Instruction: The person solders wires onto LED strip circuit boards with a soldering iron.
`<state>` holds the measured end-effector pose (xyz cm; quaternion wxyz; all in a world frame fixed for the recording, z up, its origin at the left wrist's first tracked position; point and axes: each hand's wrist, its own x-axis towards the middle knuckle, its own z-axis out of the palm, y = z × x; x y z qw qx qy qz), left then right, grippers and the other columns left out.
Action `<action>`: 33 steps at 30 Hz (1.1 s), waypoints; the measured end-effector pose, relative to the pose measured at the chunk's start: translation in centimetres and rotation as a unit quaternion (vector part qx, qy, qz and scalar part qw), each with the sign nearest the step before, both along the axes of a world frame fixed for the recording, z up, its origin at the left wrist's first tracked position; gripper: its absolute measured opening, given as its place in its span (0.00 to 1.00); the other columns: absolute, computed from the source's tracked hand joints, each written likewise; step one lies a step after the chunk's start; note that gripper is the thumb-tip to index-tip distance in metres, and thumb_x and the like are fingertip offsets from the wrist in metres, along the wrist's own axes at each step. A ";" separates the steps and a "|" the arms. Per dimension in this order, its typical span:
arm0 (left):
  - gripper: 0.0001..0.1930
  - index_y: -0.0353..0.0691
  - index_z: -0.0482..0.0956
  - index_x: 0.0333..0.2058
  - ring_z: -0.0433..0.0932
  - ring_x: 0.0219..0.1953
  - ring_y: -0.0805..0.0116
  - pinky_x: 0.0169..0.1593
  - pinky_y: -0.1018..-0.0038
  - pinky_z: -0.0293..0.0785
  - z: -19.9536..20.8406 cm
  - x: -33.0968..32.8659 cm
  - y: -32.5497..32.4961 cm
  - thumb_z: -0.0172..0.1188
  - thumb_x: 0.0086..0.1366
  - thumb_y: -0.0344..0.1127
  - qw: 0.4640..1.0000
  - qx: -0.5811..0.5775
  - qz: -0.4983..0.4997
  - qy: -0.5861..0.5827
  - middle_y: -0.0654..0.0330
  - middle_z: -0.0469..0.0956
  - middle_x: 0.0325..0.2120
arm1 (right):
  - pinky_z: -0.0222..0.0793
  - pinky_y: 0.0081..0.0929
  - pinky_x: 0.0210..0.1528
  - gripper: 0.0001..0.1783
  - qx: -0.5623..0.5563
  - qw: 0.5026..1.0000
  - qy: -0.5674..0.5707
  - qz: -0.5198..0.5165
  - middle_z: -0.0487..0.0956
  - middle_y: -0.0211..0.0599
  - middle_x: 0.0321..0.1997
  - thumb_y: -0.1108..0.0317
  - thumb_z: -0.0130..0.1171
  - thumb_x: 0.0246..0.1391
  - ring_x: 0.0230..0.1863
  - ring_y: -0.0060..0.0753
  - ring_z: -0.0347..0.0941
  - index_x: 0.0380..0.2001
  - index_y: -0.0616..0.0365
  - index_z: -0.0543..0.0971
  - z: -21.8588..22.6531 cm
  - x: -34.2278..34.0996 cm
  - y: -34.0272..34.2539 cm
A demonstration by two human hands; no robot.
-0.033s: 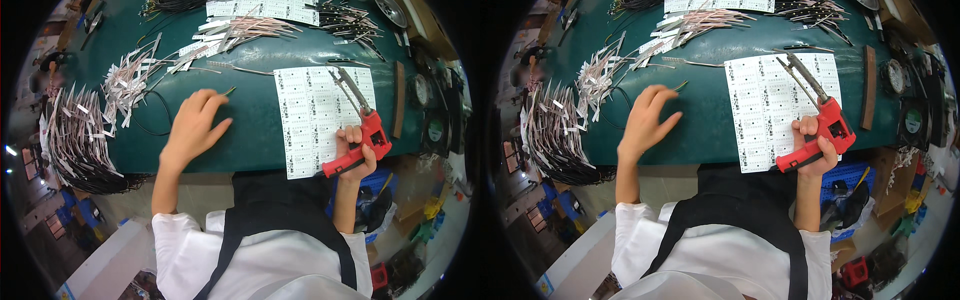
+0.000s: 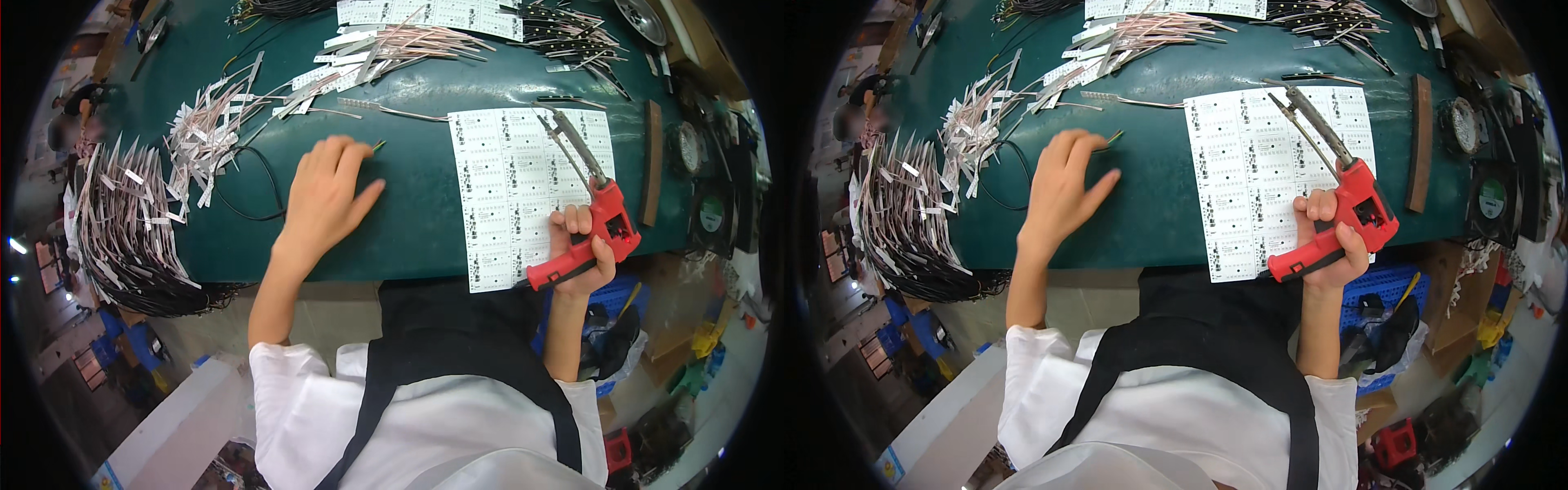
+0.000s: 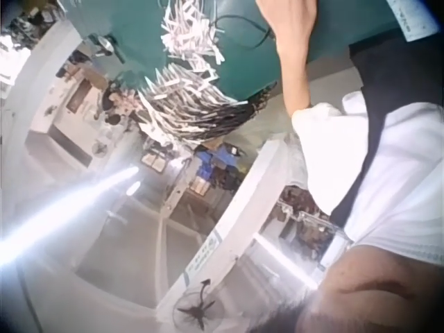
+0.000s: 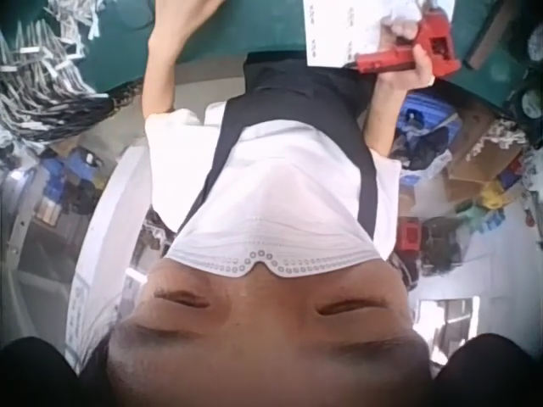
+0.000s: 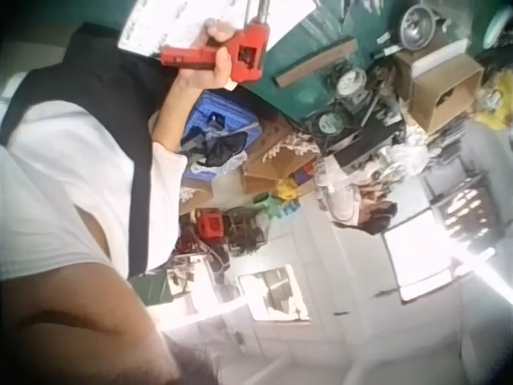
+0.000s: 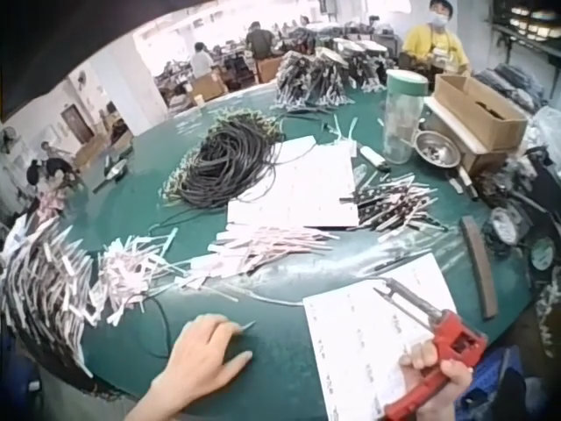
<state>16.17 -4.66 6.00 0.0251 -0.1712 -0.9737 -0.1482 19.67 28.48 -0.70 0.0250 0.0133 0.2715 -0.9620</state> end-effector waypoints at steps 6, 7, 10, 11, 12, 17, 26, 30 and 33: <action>0.12 0.38 0.74 0.37 0.73 0.38 0.57 0.41 0.66 0.69 -3.1 -2.6 -1.0 0.65 0.56 0.33 0.999 0.018 0.039 -0.021 0.56 0.72 0.34 | 0.60 0.36 0.54 0.43 -0.001 1.000 -0.024 0.012 0.66 0.34 0.34 0.69 0.54 0.49 0.41 0.30 0.62 0.67 0.66 0.49 1.0 0.9 -0.2; 0.11 0.39 0.75 0.36 0.74 0.35 0.60 0.39 0.68 0.69 -3.3 -3.0 -0.8 0.65 0.56 0.33 0.997 0.064 0.020 -0.043 0.57 0.72 0.32 | 0.60 0.36 0.54 0.43 0.002 1.000 -0.025 0.008 0.66 0.34 0.34 0.69 0.54 0.49 0.41 0.30 0.62 0.67 0.66 0.49 1.4 1.0 -0.2; 0.08 0.36 0.76 0.35 0.75 0.30 0.69 0.35 0.75 0.70 -2.9 -3.2 1.6 0.62 0.58 0.31 0.923 0.334 0.080 -0.174 0.59 0.75 0.29 | 0.70 0.35 0.49 0.29 0.074 0.996 -0.054 0.008 0.73 0.43 0.35 0.67 0.56 0.45 0.42 0.37 0.70 0.51 0.73 0.67 2.8 1.3 -0.5; 0.08 0.36 0.76 0.35 0.75 0.30 0.69 0.35 0.75 0.70 -3.1 -3.4 2.0 0.62 0.58 0.31 0.921 0.337 0.073 -0.179 0.59 0.75 0.29 | 0.72 0.34 0.46 0.27 0.115 0.992 -0.053 0.002 0.75 0.45 0.35 0.67 0.56 0.44 0.39 0.39 0.72 0.48 0.74 0.68 3.1 1.5 -0.8; 0.07 0.35 0.76 0.34 0.73 0.28 0.73 0.33 0.78 0.69 -3.1 -3.6 2.4 0.61 0.59 0.30 0.885 0.392 0.079 -0.240 0.60 0.75 0.28 | 0.73 0.33 0.45 0.27 0.147 0.988 -0.053 -0.002 0.75 0.46 0.35 0.68 0.57 0.44 0.38 0.39 0.73 0.47 0.74 0.68 3.6 1.5 -1.3; 0.06 0.34 0.77 0.32 0.69 0.26 0.80 0.30 0.80 0.66 -4.1 -5.2 3.9 0.59 0.58 0.30 0.854 0.411 0.088 -0.306 0.64 0.75 0.26 | 0.75 0.30 0.36 0.28 0.233 0.969 -0.055 0.058 0.75 0.49 0.37 0.69 0.58 0.46 0.34 0.37 0.75 0.49 0.74 0.68 4.5 2.5 -2.3; 0.05 0.36 0.76 0.30 0.70 0.22 0.76 0.27 0.79 0.66 -4.0 -5.0 5.2 0.62 0.54 0.28 0.923 0.319 0.071 -0.204 0.62 0.74 0.24 | 0.74 0.20 0.25 0.32 0.294 0.941 -0.149 0.076 0.73 0.47 0.36 0.68 0.58 0.48 0.35 0.32 0.71 0.54 0.74 0.64 5.6 3.7 -3.7; 0.06 0.36 0.76 0.30 0.71 0.23 0.74 0.28 0.78 0.67 -4.1 -4.8 5.4 0.62 0.53 0.27 0.932 0.314 0.048 -0.175 0.62 0.74 0.22 | 0.73 0.21 0.26 0.41 0.317 0.929 -0.161 0.106 0.73 0.45 0.37 0.68 0.58 0.49 0.35 0.31 0.71 0.64 0.70 0.55 5.9 4.2 -3.6; 0.05 0.37 0.75 0.27 0.70 0.23 0.70 0.28 0.74 0.67 -4.6 -4.5 5.8 0.62 0.50 0.26 0.941 0.315 0.025 -0.121 0.63 0.71 0.19 | 0.74 0.22 0.31 0.36 0.304 0.941 -0.113 0.099 0.75 0.44 0.40 0.74 0.54 0.54 0.30 0.27 0.73 0.66 0.67 0.56 5.3 4.9 -3.5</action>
